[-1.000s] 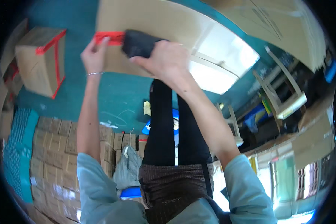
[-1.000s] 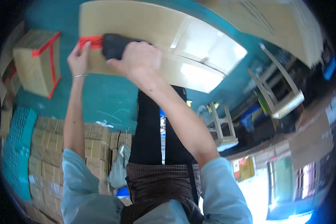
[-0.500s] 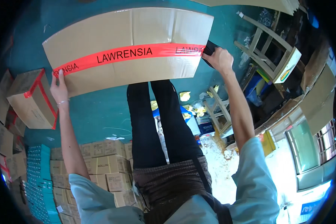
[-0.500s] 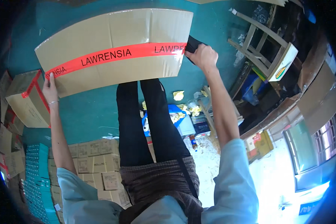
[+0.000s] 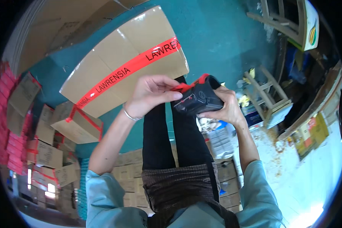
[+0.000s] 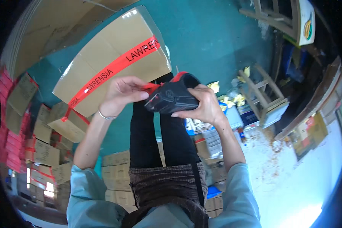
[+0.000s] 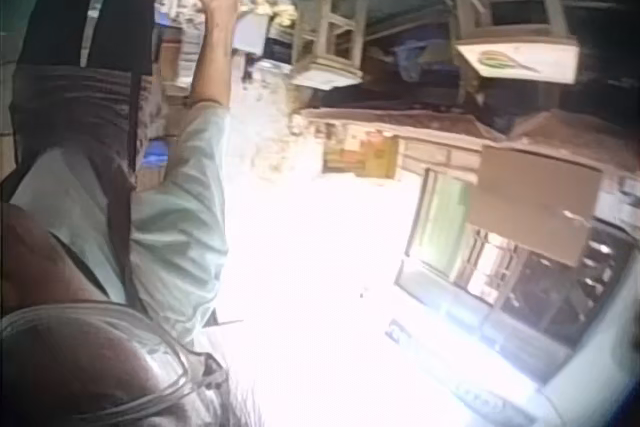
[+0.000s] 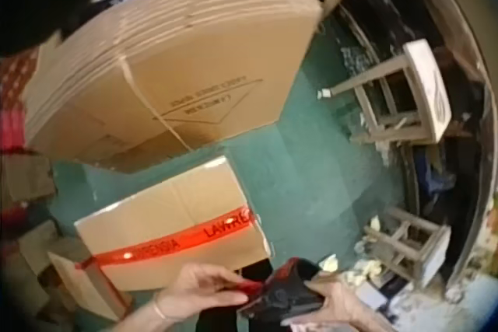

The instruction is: Taping multiple cardboard boxes using a handheld tape dispenser.

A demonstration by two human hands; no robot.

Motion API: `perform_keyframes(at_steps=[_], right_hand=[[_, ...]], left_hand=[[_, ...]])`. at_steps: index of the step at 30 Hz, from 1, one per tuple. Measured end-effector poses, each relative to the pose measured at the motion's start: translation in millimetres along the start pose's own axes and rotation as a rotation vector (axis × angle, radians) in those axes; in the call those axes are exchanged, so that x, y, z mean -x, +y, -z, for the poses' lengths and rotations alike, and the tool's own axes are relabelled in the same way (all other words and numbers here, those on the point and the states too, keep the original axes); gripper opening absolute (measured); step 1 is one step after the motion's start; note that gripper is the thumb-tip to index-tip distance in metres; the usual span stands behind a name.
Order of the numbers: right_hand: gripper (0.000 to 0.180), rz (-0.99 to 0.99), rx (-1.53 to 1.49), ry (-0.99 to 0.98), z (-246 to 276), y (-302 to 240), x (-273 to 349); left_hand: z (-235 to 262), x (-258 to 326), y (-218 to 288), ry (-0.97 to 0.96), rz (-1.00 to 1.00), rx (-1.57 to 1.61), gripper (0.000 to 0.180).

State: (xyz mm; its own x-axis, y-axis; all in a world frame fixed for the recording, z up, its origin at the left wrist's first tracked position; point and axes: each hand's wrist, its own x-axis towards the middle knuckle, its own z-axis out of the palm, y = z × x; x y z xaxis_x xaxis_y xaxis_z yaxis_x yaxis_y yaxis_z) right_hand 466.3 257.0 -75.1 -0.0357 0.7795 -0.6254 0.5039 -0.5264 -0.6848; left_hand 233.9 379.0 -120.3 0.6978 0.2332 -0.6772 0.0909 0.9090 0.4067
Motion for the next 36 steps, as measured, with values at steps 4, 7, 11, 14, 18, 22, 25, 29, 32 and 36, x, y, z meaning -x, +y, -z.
perform_keyframes(at_steps=[4,7,11,14,18,22,25,29,32,36], right_hand=[[0.045,-0.391,-0.25,0.153,-53.7,18.5,53.9],[0.053,-0.98,-0.169,0.053,-107.1,55.4,66.6],[0.064,-1.089,-0.202,0.068,-153.3,78.5,-53.7],[0.056,-1.067,-0.099,0.099,-163.1,109.8,-72.2],[0.055,-0.931,-0.157,0.474,-127.2,44.7,2.5],[0.047,-0.425,-0.046,0.191,-95.0,-17.0,43.0],[0.048,-0.082,0.233,-0.188,-52.2,-60.8,-4.2],[0.05,0.495,0.569,-0.791,-73.2,-179.9,-122.6],[0.044,0.958,1.048,-0.767,-141.6,-292.7,-206.1],[0.052,1.057,1.756,-0.642,-261.5,-436.8,-257.1]], left_hand=[[31.1,-55.1,86.9,0.34,-0.078,-0.64,0.009],[108.3,-145.2,140.0,0.735,-0.452,-1.234,0.025],[145.6,-207.5,56.5,0.736,-0.017,-1.121,0.025],[129.1,-206.1,57.8,0.971,-0.237,-1.525,0.043],[58.3,-112.1,53.1,0.739,-1.196,-1.292,0.036],[13.6,8.2,-43.4,0.274,-0.056,-0.47,0.042],[1.7,84.1,-29.8,0.433,0.033,-0.272,0.027],[22.9,211.5,-23.4,0.837,-0.245,0.203,0.018],[45.7,316.9,-103.9,1.043,-0.753,0.817,0.035],[93.6,296.3,-220.7,1.188,-0.89,1.73,0.052]])
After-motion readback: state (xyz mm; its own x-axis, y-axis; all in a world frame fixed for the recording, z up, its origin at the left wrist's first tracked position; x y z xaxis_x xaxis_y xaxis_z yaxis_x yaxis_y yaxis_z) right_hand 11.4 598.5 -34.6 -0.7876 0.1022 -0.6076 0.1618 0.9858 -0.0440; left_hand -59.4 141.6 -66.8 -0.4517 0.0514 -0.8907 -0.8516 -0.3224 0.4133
